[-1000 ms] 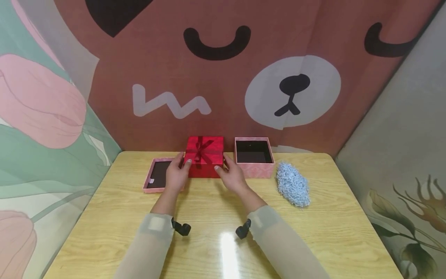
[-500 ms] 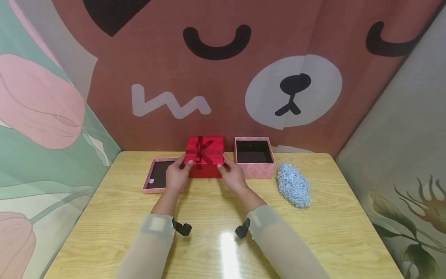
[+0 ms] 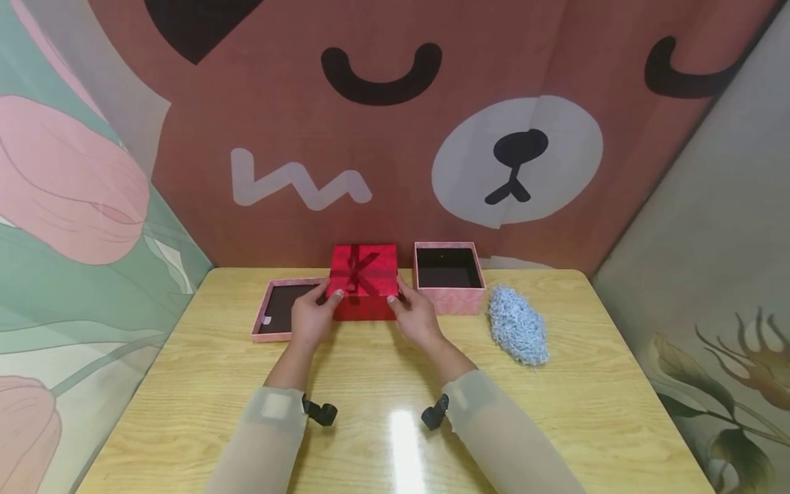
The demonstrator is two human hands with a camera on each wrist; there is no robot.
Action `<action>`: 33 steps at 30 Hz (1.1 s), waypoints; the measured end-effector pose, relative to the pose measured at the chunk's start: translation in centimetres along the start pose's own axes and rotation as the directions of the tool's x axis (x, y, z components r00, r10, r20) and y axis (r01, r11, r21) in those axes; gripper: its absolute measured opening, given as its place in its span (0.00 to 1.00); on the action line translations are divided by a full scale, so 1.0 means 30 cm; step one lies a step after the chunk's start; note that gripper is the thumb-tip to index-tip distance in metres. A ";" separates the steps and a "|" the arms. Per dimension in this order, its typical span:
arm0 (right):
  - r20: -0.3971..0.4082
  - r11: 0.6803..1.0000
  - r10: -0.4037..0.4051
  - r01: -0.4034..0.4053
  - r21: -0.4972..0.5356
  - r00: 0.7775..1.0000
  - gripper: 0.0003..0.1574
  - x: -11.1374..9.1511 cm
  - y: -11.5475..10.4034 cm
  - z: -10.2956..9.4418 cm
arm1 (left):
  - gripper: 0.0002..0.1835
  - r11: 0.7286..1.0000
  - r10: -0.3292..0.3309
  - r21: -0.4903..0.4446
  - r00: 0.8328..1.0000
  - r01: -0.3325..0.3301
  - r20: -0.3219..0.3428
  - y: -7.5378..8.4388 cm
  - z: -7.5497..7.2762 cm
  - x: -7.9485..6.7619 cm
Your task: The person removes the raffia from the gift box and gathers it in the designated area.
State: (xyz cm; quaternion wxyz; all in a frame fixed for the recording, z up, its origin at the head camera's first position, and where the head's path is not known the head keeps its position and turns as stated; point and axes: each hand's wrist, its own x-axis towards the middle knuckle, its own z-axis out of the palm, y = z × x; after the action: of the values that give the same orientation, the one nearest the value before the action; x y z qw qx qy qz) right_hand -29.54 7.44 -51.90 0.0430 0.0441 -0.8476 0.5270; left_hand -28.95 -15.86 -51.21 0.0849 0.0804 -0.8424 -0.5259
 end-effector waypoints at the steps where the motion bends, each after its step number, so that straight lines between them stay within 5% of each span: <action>1: 0.001 1.000 -0.001 0.001 -0.003 1.000 0.36 -0.005 0.002 -0.002 | 0.32 1.000 -0.001 0.000 1.000 0.001 0.002 -0.001 -0.001 -0.003; 17: 0.049 0.999 -0.034 0.036 -0.027 0.998 0.36 -0.071 0.013 -0.044 | 0.32 0.998 0.056 -0.015 0.998 -0.057 -0.016 -0.021 -0.006 -0.082; 33: 0.073 0.999 -0.046 0.047 -0.015 0.996 0.35 -0.150 0.032 -0.081 | 0.35 0.997 0.038 -0.074 0.999 -0.038 0.010 -0.030 -0.002 -0.174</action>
State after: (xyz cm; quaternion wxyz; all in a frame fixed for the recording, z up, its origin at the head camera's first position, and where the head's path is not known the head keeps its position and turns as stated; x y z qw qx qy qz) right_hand -25.14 10.18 -52.22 0.0246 0.0825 -0.8517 0.5169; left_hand -23.82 -15.13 -52.32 0.0931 0.0583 -0.8244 -0.5553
